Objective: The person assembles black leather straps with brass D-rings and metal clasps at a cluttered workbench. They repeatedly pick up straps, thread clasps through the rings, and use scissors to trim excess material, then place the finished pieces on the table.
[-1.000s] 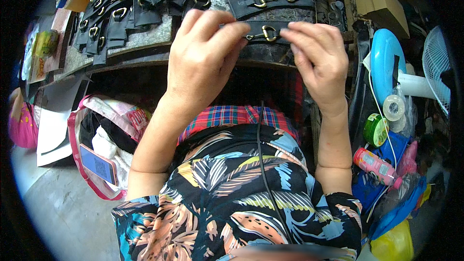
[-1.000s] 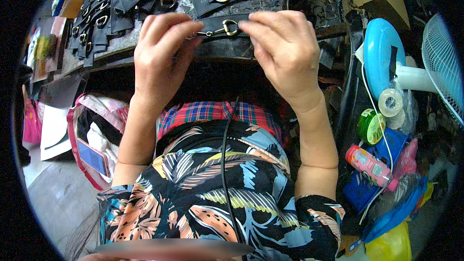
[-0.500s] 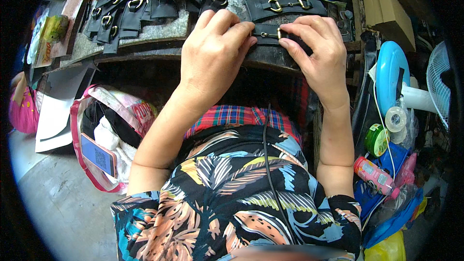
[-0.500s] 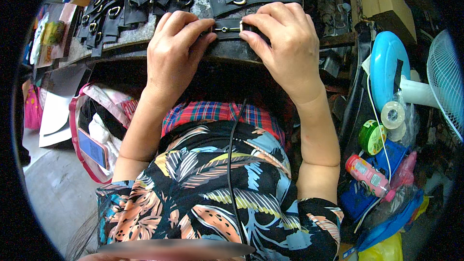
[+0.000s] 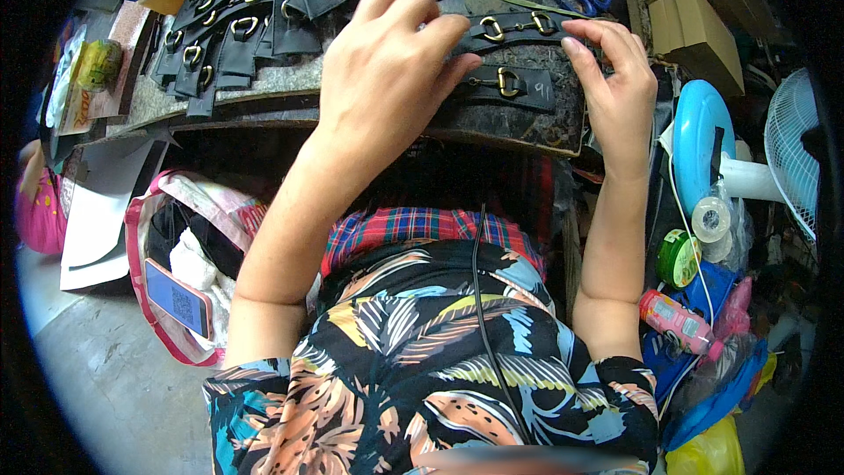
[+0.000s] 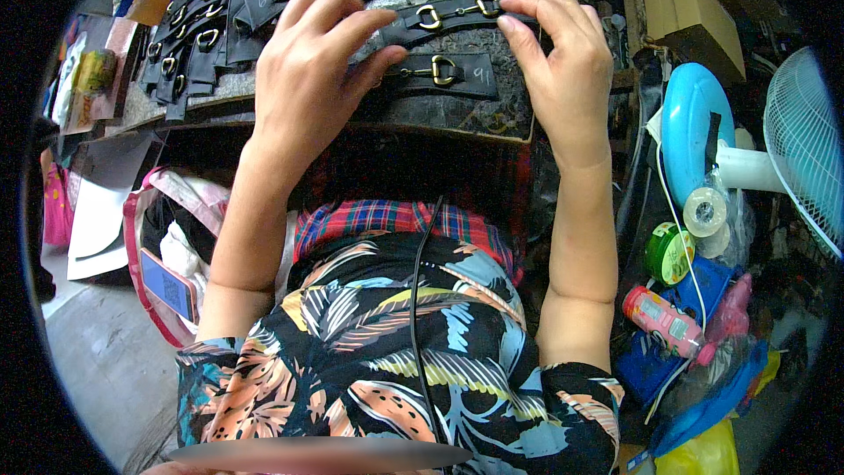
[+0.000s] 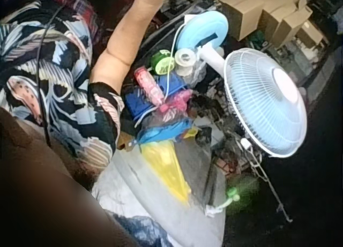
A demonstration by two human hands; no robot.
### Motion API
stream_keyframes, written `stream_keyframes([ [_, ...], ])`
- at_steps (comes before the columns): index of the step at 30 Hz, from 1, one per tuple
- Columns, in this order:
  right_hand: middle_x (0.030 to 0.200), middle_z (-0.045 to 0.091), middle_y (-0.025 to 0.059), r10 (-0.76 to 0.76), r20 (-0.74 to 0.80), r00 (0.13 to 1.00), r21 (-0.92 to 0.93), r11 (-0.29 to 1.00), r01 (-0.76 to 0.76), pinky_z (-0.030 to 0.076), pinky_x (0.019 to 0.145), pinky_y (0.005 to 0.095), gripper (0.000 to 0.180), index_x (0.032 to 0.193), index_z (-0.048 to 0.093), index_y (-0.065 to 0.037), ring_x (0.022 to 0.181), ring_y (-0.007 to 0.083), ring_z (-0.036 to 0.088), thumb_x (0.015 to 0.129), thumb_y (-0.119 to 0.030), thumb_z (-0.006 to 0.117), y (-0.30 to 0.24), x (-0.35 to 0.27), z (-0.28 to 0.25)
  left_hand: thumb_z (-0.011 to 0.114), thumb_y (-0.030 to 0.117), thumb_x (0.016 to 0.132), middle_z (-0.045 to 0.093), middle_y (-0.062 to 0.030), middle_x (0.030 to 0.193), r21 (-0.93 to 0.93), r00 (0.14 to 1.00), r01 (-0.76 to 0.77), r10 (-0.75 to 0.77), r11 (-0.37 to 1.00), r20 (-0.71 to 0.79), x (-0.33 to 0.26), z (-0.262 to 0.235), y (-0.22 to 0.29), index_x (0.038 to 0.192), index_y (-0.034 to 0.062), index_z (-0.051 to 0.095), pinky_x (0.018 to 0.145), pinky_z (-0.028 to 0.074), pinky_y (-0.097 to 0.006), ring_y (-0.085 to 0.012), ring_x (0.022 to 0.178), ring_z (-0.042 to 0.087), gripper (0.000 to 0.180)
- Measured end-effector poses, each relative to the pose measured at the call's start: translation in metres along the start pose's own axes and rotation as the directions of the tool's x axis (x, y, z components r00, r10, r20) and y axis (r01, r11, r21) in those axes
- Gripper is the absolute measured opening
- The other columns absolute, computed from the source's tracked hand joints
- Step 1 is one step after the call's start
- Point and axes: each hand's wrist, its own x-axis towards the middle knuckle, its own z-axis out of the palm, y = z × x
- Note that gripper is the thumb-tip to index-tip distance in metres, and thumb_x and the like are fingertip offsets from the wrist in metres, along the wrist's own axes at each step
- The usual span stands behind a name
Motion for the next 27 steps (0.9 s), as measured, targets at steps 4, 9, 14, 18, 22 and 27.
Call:
stream_keyframes([
  [4,0.102,0.074,0.0089,-0.052,-0.023,0.998,-0.077,0.996,0.05,0.052,0.089,0.0383,0.018,0.103,0.077,-0.008,0.099,0.029,0.067,0.086,-0.014,0.077,0.009,0.006,0.012,0.079,0.015,0.077,0.067,-0.0039,0.091,0.095,0.99,-0.082,0.07,0.992,0.125,0.017,0.008,-0.006,0.087,0.0103,0.076,0.077,0.057,-0.036,-0.026,0.095,0.064,0.012],
  [9,0.103,0.073,0.0089,0.036,0.05,0.998,0.103,0.994,-0.041,0.052,0.091,0.0388,0.017,0.102,0.078,-0.008,0.1,0.0288,0.068,0.087,-0.015,0.077,0.003,0.0,0.011,0.073,0.013,0.076,0.068,-0.0019,0.09,0.255,0.984,-0.137,0.103,0.957,0.143,0.015,0.005,-0.015,0.086,0.0118,0.076,0.078,0.058,-0.034,-0.0227,0.095,0.065,0.011],
  [14,0.103,0.072,0.0099,-0.011,0.036,0.999,0.049,0.999,0.01,0.052,0.088,0.0328,0.02,0.106,0.076,-0.001,0.098,0.0222,0.069,0.088,-0.009,0.076,0.002,0.002,0.007,0.075,0.017,0.085,0.066,-0.0022,0.096,0.117,0.994,-0.098,0.092,0.988,0.057,0.015,0.003,-0.019,0.099,0.0136,0.073,0.081,0.056,-0.039,-0.0271,0.098,0.063,0.015],
  [18,0.105,0.073,0.0088,0.049,0.025,0.998,-0.13,0.99,-0.046,0.051,0.092,0.0355,0.018,0.104,0.076,-0.004,0.103,0.0252,0.068,0.087,-0.011,0.077,0.005,0.005,0.013,0.078,0.018,0.084,0.069,-0.0025,0.1,0.118,0.986,-0.1,0.082,0.988,0.147,0.02,0.01,-0.017,0.106,0.0138,0.074,0.083,0.056,-0.039,-0.0267,0.1,0.063,0.023],
  [22,0.106,0.074,0.0082,-0.004,0.016,1.0,-0.083,0.997,0.006,0.051,0.094,0.0352,0.019,0.104,0.077,-0.005,0.104,0.0253,0.068,0.086,-0.01,0.078,0.007,0.003,0.014,0.078,0.019,0.08,0.067,-0.0058,0.093,0.081,0.975,-0.064,0.045,0.995,0.217,0.026,0.008,-0.018,0.097,0.0105,0.071,0.082,0.055,-0.04,-0.0294,0.097,0.062,0.02],
  [27,0.106,0.074,0.0085,0.019,0.054,0.998,0.069,0.997,-0.023,0.05,0.096,0.0342,0.019,0.104,0.077,-0.004,0.105,0.0235,0.067,0.086,-0.01,0.078,0.006,-0.002,0.009,0.079,0.019,0.075,0.065,-0.0069,0.094,0.045,0.95,-0.022,0.007,0.999,0.312,0.025,-0.008,-0.02,0.102,0.0107,0.071,0.082,0.054,-0.04,-0.0303,0.099,0.059,0.029],
])
